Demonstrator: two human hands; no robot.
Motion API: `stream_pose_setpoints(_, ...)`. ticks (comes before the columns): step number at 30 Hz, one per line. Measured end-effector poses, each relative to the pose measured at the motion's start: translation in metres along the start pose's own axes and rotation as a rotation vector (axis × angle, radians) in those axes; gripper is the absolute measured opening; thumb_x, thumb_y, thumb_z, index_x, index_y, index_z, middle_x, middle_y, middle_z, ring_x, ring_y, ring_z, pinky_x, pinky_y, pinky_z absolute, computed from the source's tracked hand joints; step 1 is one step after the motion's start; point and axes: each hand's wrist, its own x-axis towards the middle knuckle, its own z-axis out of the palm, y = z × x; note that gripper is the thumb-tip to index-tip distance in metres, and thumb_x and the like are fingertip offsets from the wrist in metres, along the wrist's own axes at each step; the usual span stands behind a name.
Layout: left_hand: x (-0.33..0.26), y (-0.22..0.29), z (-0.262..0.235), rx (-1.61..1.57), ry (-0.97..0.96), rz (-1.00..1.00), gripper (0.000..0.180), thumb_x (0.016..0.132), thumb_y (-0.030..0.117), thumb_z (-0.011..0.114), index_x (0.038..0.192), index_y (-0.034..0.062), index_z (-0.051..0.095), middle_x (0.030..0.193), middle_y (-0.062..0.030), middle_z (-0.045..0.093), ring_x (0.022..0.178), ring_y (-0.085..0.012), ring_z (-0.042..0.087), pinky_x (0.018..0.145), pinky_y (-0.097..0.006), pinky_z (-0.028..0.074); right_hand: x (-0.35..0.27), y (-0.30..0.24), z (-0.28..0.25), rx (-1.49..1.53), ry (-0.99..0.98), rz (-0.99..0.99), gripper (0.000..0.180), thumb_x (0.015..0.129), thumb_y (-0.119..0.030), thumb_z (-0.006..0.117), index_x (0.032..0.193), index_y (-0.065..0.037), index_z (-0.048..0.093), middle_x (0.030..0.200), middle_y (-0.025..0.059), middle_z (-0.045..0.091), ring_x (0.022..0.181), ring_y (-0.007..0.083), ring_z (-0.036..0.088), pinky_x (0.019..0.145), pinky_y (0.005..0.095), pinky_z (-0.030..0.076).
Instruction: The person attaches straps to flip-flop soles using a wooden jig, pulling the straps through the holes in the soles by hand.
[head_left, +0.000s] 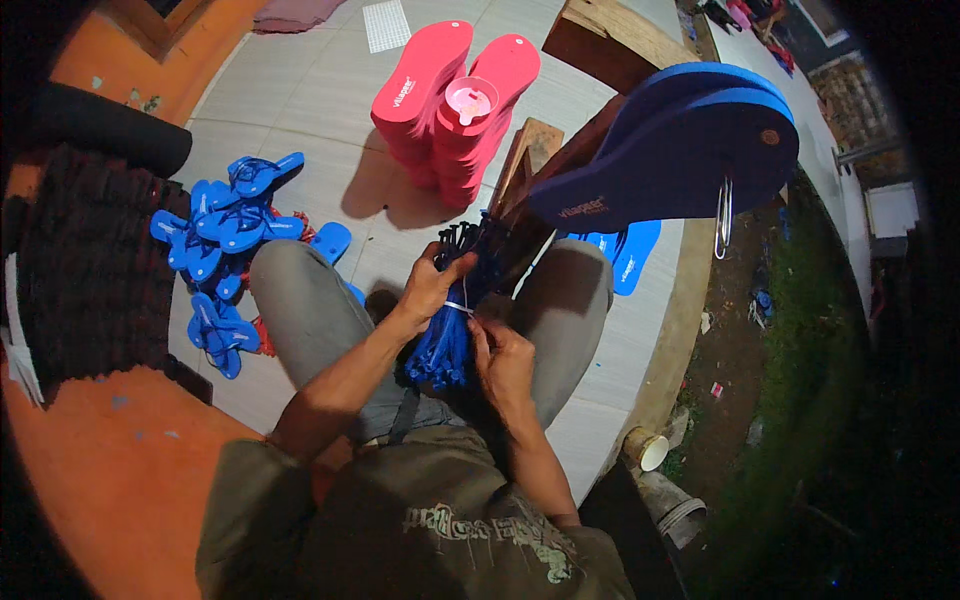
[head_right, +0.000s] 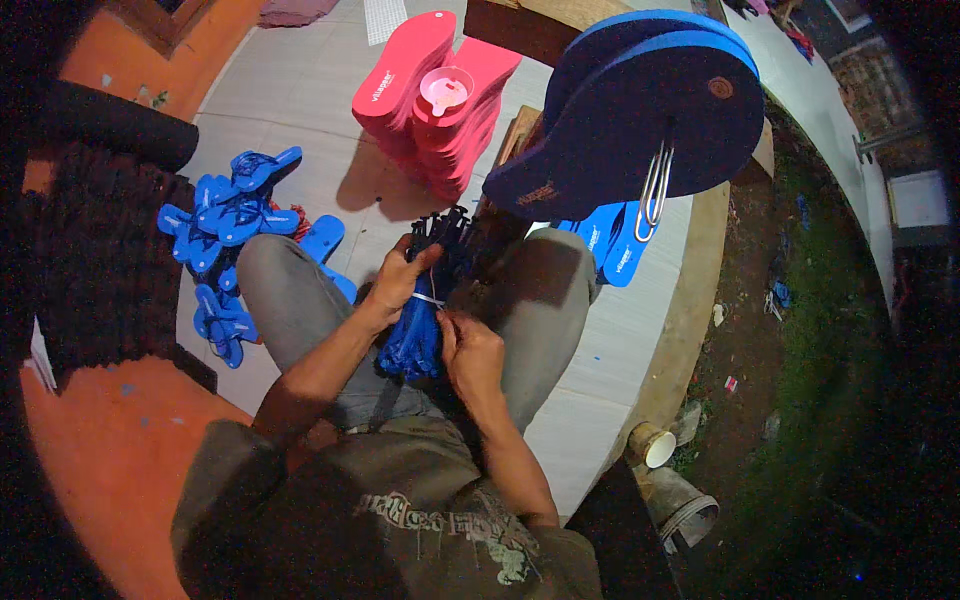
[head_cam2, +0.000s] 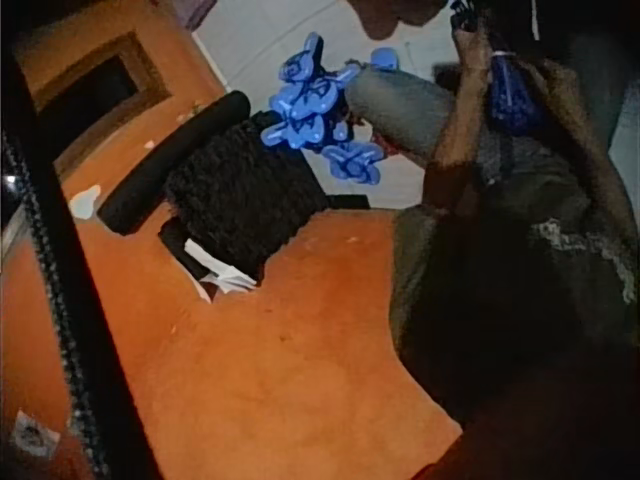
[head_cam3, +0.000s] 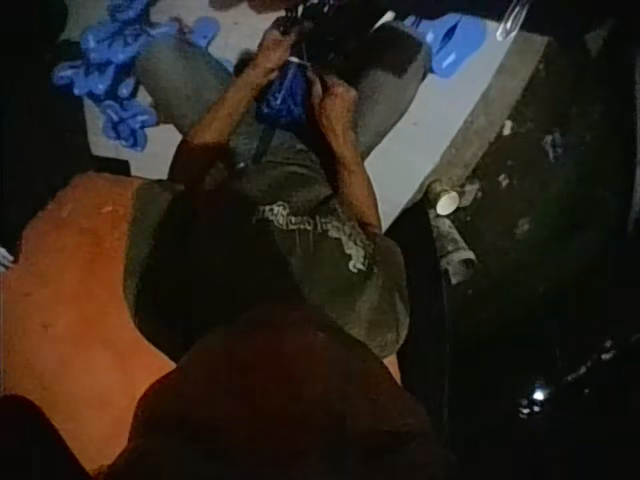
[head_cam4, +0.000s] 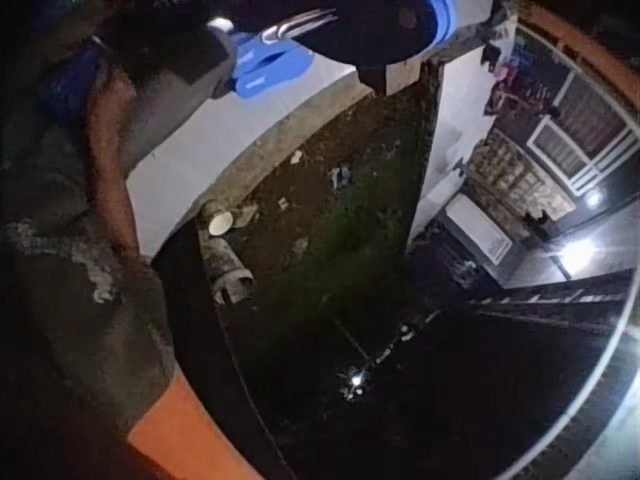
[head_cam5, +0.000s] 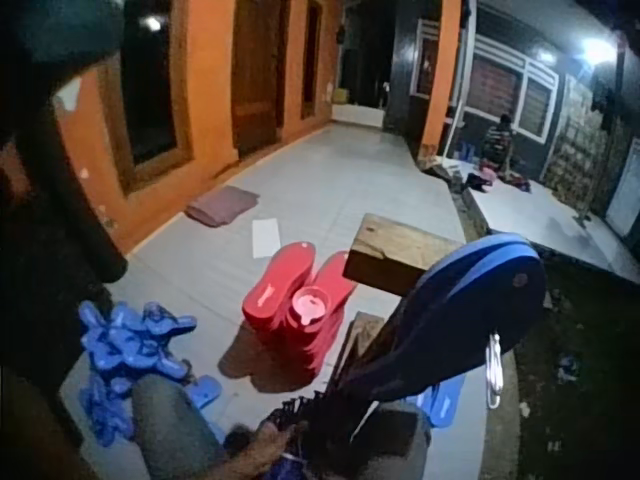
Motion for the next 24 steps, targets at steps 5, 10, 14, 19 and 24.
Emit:
stream_pose_setpoints(5, 0.002, -0.009, 0.000, 0.086, -0.002, 0.070, 0.054, 0.071, 0.039, 0.071, 0.101, 0.0016, 0.046, 0.086, -0.0038, 0.057, 0.075, -0.0093, 0.054, 0.066, -0.022, 0.046, 0.007, -0.005, -0.013, 0.157, 0.055, -0.012, 0.011, 0.080, -0.011, 0.059, 0.081, 0.000, 0.061, 0.076, 0.0153, 0.061, 0.068, 0.0279, 0.059, 0.066, 0.0323, 0.046)
stream_pose_setpoints(10, 0.003, -0.006, 0.012, 0.030, 0.064, 0.012, 0.046, 0.077, 0.034, 0.067, 0.103, 0.0012, 0.047, 0.087, -0.0037, 0.058, 0.077, -0.0077, 0.052, 0.069, -0.022, 0.044, 0.008, 0.011, 0.000, 0.483, 0.069, 0.100, 0.015, 0.087, -0.012, 0.049, 0.086, 0.002, 0.054, 0.083, 0.0121, 0.062, 0.073, 0.0231, 0.058, 0.072, 0.0293, 0.045)
stream_pose_setpoints(14, 0.010, -0.015, 0.009, 0.039, 0.056, 0.093, 0.038, 0.082, 0.027, 0.062, 0.105, 0.0005, 0.048, 0.090, -0.0034, 0.059, 0.081, -0.0067, 0.052, 0.072, -0.022, 0.044, 0.007, 0.010, 0.001, 0.613, 0.090, 0.250, 0.019, 0.091, -0.014, 0.041, 0.085, 0.001, 0.052, 0.087, 0.0120, 0.063, 0.075, 0.0207, 0.060, 0.072, 0.0296, 0.046)
stream_pose_setpoints(19, 0.008, -0.002, 0.021, -0.034, 0.041, 0.146, 0.034, 0.081, 0.025, 0.062, 0.103, 0.0013, 0.050, 0.090, -0.0024, 0.058, 0.080, -0.0071, 0.052, 0.071, -0.023, 0.044, 0.011, 0.003, -0.014, 0.289, 0.023, 0.170, 0.018, 0.091, -0.014, 0.041, 0.085, -0.002, 0.053, 0.083, 0.0110, 0.063, 0.072, 0.0231, 0.061, 0.066, 0.0320, 0.047)
stream_pose_setpoints(24, 0.008, -0.002, 0.032, 0.055, -0.068, 0.182, 0.033, 0.079, 0.025, 0.064, 0.099, 0.0007, 0.053, 0.086, -0.0043, 0.059, 0.077, -0.0088, 0.053, 0.069, -0.024, 0.045, 0.014, 0.028, -0.015, 0.129, -0.037, -0.174, 0.016, 0.088, -0.013, 0.044, 0.081, -0.003, 0.054, 0.068, 0.0125, 0.058, 0.061, 0.0303, 0.056, 0.056, 0.0393, 0.043)
